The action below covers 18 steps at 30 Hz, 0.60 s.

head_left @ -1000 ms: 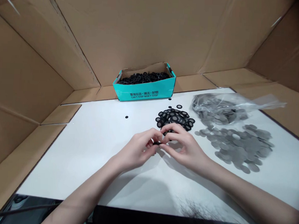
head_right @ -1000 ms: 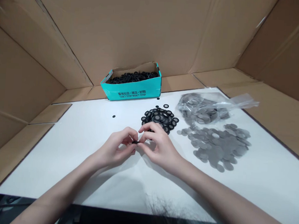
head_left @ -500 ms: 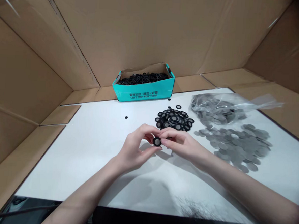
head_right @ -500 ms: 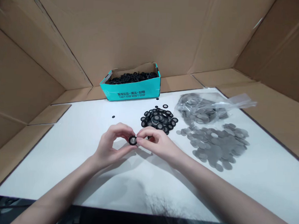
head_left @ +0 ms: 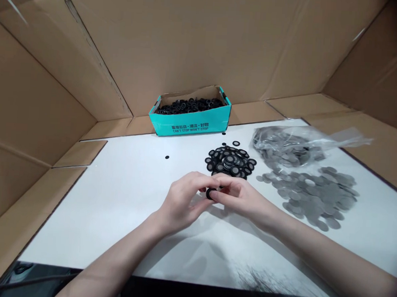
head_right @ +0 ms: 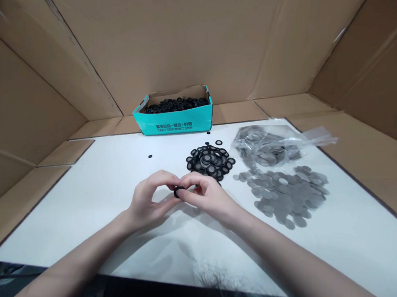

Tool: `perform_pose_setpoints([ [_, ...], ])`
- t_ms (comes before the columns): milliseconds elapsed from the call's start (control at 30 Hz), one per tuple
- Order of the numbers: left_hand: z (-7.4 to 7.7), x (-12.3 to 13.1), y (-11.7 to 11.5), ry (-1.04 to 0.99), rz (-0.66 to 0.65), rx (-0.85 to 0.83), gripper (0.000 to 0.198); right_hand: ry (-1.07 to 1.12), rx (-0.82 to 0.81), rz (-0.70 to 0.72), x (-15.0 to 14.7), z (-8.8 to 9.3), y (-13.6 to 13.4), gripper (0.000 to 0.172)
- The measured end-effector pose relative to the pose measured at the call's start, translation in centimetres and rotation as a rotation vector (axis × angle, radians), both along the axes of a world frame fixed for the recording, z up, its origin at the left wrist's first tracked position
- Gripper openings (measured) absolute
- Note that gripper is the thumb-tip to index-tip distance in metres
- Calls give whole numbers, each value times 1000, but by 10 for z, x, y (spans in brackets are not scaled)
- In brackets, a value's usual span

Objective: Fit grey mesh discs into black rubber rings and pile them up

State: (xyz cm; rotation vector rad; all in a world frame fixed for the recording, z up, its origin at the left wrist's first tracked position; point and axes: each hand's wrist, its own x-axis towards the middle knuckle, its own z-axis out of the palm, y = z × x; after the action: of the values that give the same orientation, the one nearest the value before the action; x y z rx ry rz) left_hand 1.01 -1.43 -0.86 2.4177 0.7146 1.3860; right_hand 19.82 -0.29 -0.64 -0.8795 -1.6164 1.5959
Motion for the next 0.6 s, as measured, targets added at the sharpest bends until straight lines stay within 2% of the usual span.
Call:
perform_pose_setpoints([
  [400, 9, -7, 3, 138, -62, -82, 41, -78, 156, -41, 4, 0, 5, 25],
  [467, 11, -10, 5, 142, -60, -108, 48, -127, 279, -124, 8, 0, 9, 21],
  [600, 16, -17, 11, 95, 61, -118, 48, -294, 642, -449, 20, 1, 21, 11],
])
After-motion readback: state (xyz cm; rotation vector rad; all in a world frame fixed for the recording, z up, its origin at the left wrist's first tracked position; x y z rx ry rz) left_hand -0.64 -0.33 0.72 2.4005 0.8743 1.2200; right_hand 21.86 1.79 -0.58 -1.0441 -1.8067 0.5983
